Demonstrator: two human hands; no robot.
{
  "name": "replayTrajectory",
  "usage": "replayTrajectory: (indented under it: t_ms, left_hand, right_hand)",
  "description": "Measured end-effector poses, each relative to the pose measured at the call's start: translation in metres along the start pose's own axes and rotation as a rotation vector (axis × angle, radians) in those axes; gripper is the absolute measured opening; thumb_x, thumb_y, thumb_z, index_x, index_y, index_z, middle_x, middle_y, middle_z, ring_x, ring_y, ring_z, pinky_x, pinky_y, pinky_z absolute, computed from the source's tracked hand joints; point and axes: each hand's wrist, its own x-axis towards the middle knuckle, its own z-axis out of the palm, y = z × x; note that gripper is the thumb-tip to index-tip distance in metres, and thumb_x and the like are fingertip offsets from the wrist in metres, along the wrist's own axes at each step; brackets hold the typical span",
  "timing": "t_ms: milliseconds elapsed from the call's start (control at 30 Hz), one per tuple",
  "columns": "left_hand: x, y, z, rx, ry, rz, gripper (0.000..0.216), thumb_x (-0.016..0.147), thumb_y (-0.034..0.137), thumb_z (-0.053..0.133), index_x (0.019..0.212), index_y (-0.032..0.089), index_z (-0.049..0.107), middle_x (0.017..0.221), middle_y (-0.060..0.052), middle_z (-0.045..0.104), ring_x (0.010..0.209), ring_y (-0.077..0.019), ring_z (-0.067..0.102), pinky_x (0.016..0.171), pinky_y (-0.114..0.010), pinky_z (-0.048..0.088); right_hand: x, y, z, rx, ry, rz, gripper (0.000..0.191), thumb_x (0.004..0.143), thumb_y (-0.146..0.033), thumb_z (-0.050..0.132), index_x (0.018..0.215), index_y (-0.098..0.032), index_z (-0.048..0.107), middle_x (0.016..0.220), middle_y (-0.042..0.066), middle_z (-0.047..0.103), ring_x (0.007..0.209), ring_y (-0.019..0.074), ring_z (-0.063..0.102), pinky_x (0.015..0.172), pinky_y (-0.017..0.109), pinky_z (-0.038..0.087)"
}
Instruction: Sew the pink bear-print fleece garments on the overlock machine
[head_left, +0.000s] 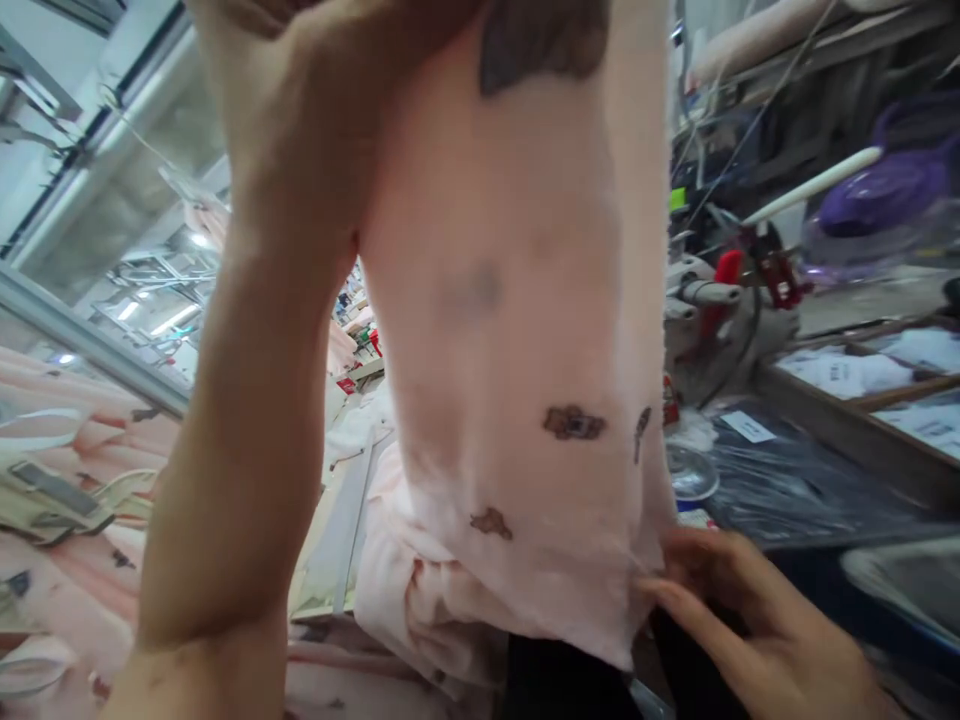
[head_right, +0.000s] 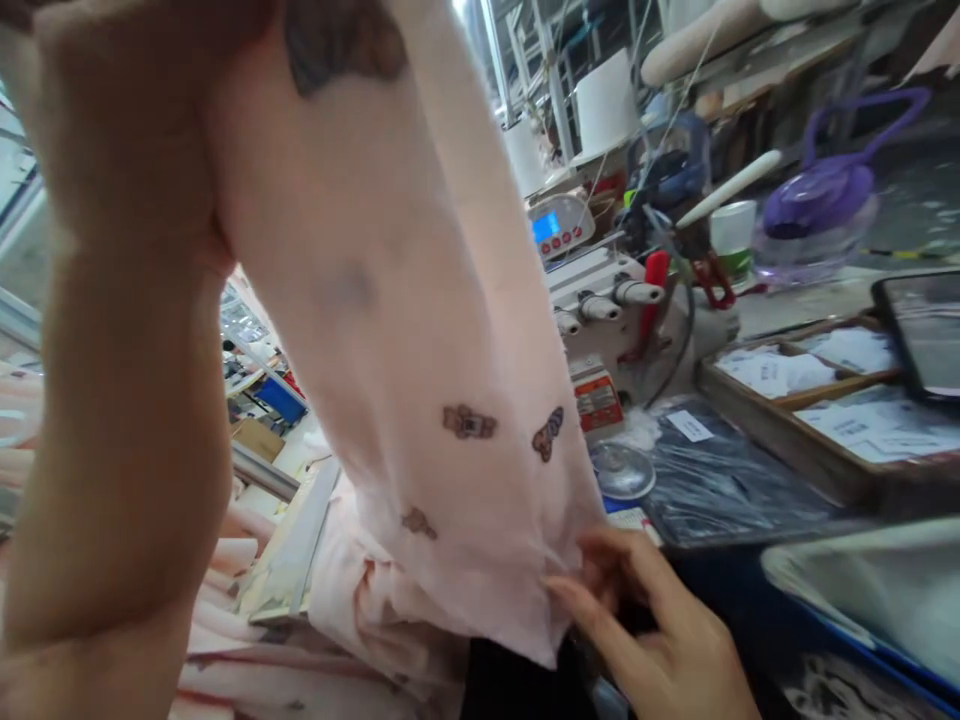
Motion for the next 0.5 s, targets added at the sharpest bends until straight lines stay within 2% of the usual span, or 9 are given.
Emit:
replayTrajectory:
  t_ms: [67, 133, 167, 233, 300, 333, 400, 467, 500]
  left_hand:
    - [-0.005, 0.001, -0.001, 0.017, -0.031, 0.052, 0.057, 0.095, 0.035, 0.041, 0.113, -0.017, 0.057, 0.086, 0.01, 0.067, 0.112, -0.0264, 0.06, 0.097, -0.032, 0.05]
    - [-0.009, 0.001, -0.004, 0.043, -0.118, 0.17, 0.042, 0.088, 0.021, 0.065, 0.11, -0.014, 0.058, 0.086, 0.011, 0.069, 0.11, -0.0271, 0.063, 0.095, -0.03, 0.055]
    - [-0.011, 0.002, -0.006, 0.082, -0.133, 0.193, 0.041, 0.084, 0.018, 0.071, 0.106, -0.014, 0.058, 0.081, 0.012, 0.067, 0.109, -0.027, 0.064, 0.094, -0.028, 0.056]
    - [-0.013, 0.002, -0.013, 0.139, -0.108, 0.178, 0.044, 0.08, 0.025, 0.076, 0.094, -0.012, 0.06, 0.067, 0.015, 0.057, 0.107, -0.0263, 0.065, 0.095, -0.027, 0.055]
    - [-0.014, 0.001, -0.021, 0.156, -0.064, 0.138, 0.044, 0.077, 0.032, 0.078, 0.082, -0.007, 0.06, 0.063, 0.014, 0.045, 0.106, -0.0238, 0.067, 0.096, -0.028, 0.053]
    - [-0.015, 0.0, -0.025, 0.151, -0.043, 0.127, 0.041, 0.077, 0.032, 0.079, 0.08, -0.003, 0.059, 0.064, 0.014, 0.043, 0.105, -0.0208, 0.069, 0.096, -0.028, 0.054]
    - [-0.016, -0.004, -0.031, 0.15, -0.026, 0.146, 0.036, 0.076, 0.031, 0.082, 0.077, 0.004, 0.058, 0.066, 0.013, 0.044, 0.097, -0.012, 0.071, 0.092, -0.024, 0.056]
    - [-0.016, -0.008, -0.032, 0.177, -0.023, 0.177, 0.036, 0.076, 0.035, 0.083, 0.077, 0.008, 0.059, 0.067, 0.013, 0.046, 0.09, -0.0059, 0.07, 0.088, -0.019, 0.057]
    - [-0.016, -0.009, -0.031, 0.186, -0.016, 0.189, 0.037, 0.075, 0.036, 0.083, 0.078, 0.009, 0.058, 0.068, 0.014, 0.047, 0.089, -0.0049, 0.069, 0.087, -0.017, 0.057]
  right_hand:
    - [0.014, -0.011, 0.004, 0.077, -0.037, -0.005, 0.023, 0.086, -0.043, 0.077, 0.1, -0.026, 0.071, 0.086, -0.002, 0.071, 0.067, 0.0148, 0.069, 0.061, 0.016, 0.058]
    - [0.019, -0.029, 0.008, 0.141, -0.164, -0.147, 0.007, 0.093, -0.032, 0.072, 0.097, -0.029, 0.076, 0.102, -0.001, 0.068, 0.088, 0.0157, 0.069, 0.082, 0.019, 0.057]
    - [0.017, -0.039, 0.008, 0.163, -0.237, -0.235, 0.011, 0.096, -0.026, 0.067, 0.098, -0.029, 0.077, 0.11, 0.001, 0.066, 0.099, 0.0166, 0.067, 0.089, 0.02, 0.056]
    - [0.01, -0.053, 0.007, 0.146, -0.383, -0.41, 0.021, 0.101, -0.019, 0.057, 0.104, -0.026, 0.077, 0.123, 0.005, 0.06, 0.113, 0.0212, 0.061, 0.096, 0.025, 0.054]
    - [0.006, -0.057, 0.0, 0.038, -0.434, -0.547, 0.024, 0.1, -0.014, 0.052, 0.108, -0.021, 0.074, 0.126, 0.009, 0.06, 0.115, 0.0262, 0.058, 0.095, 0.032, 0.055]
    - [0.007, -0.054, -0.005, -0.03, -0.401, -0.581, 0.024, 0.099, -0.012, 0.051, 0.106, -0.02, 0.072, 0.123, 0.009, 0.061, 0.113, 0.0267, 0.058, 0.092, 0.034, 0.055]
    - [0.014, -0.046, -0.015, -0.166, -0.222, -0.576, 0.02, 0.097, -0.009, 0.051, 0.099, -0.02, 0.067, 0.114, 0.008, 0.063, 0.105, 0.0244, 0.059, 0.087, 0.034, 0.052]
    - [0.021, -0.039, -0.024, -0.246, -0.016, -0.525, 0.018, 0.097, -0.01, 0.052, 0.093, -0.022, 0.065, 0.105, 0.004, 0.064, 0.095, 0.0213, 0.061, 0.081, 0.034, 0.048]
    - [0.02, -0.039, -0.026, -0.251, 0.045, -0.478, 0.017, 0.098, -0.014, 0.053, 0.093, -0.024, 0.065, 0.103, 0.003, 0.064, 0.092, 0.021, 0.062, 0.078, 0.034, 0.048]
